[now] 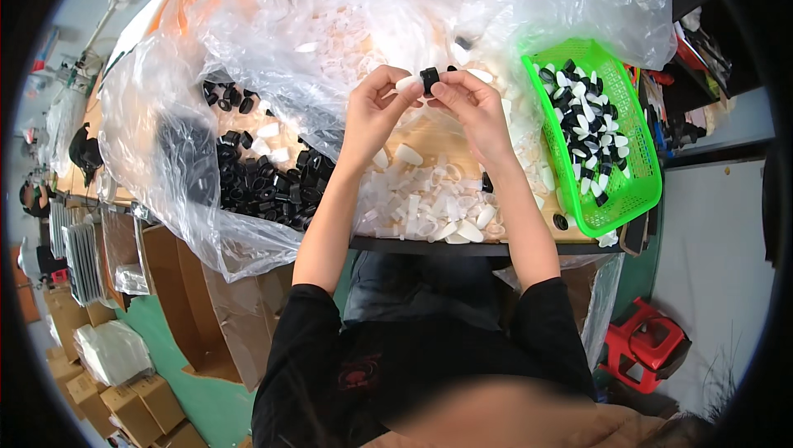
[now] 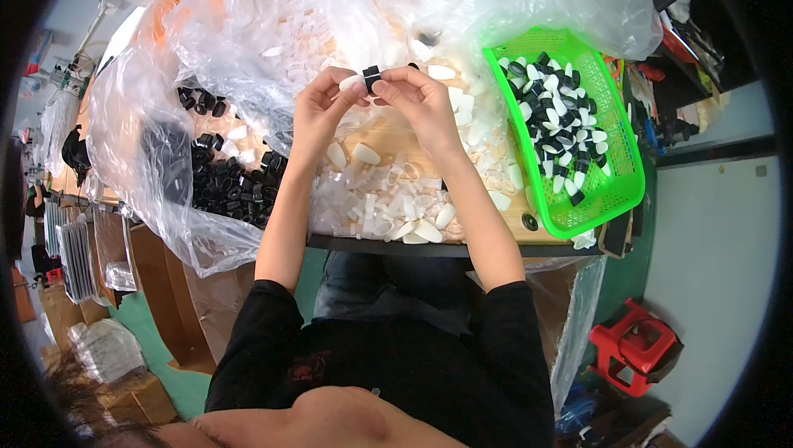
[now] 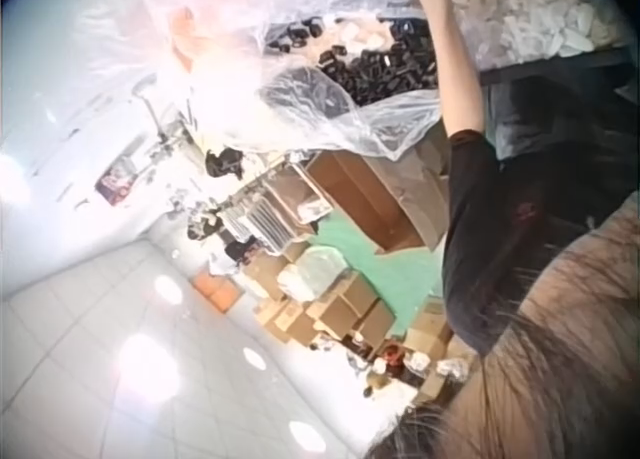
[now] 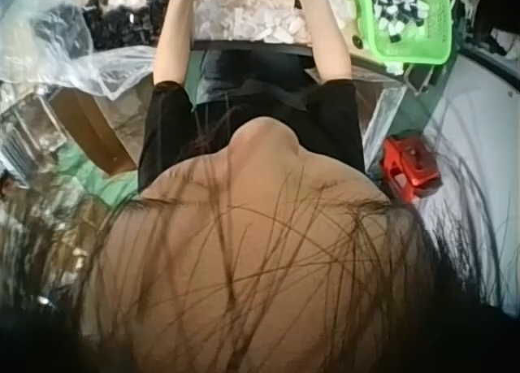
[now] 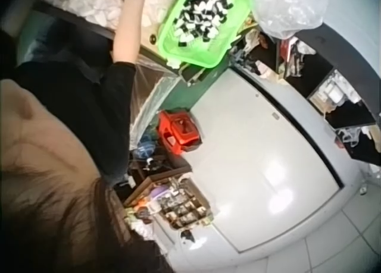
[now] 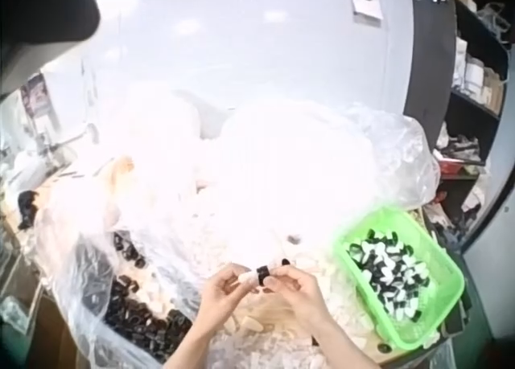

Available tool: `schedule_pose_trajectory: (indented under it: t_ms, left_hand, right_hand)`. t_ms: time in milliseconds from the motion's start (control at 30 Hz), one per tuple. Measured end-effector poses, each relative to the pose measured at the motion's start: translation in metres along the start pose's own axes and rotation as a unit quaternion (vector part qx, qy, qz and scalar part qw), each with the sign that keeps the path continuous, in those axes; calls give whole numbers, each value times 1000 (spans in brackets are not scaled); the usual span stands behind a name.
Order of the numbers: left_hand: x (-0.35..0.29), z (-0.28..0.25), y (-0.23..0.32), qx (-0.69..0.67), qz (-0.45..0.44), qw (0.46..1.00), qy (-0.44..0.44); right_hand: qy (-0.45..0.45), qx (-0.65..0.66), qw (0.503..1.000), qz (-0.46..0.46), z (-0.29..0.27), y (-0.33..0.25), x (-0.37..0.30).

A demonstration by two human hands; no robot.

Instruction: Assembling black and white plastic cap components by hand.

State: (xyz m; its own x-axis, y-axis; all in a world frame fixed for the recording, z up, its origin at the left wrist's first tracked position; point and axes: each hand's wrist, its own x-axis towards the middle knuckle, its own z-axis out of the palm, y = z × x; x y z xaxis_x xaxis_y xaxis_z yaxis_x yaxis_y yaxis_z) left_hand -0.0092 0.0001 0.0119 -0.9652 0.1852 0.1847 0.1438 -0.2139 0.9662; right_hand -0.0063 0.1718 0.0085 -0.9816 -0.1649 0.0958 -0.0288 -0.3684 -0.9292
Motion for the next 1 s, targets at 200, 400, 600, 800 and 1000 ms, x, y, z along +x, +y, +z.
schedule_pose_trajectory:
  t_ms: [200,400,600,800,1000]
  left_hand:
    - [0,3,-3,-53,34,998,23]
    - [-1,2,-2,-66,41,997,18]
    - [3,0,-4,22,12,999,-38]
    - [7,-13,-8,67,74,992,83]
    - [7,-10,-6,136,86,982,98]
  right_hand:
    - [29,-26,999,-12,1,3,-1]
    - [37,-48,998,-10,2,-3,-2]
    - [-54,-184,978,-77,-8,-7,1]
    - [-135,-390,909,-53,-17,-25,-4]
    - [-394,-538,745,22,-27,0,-13]
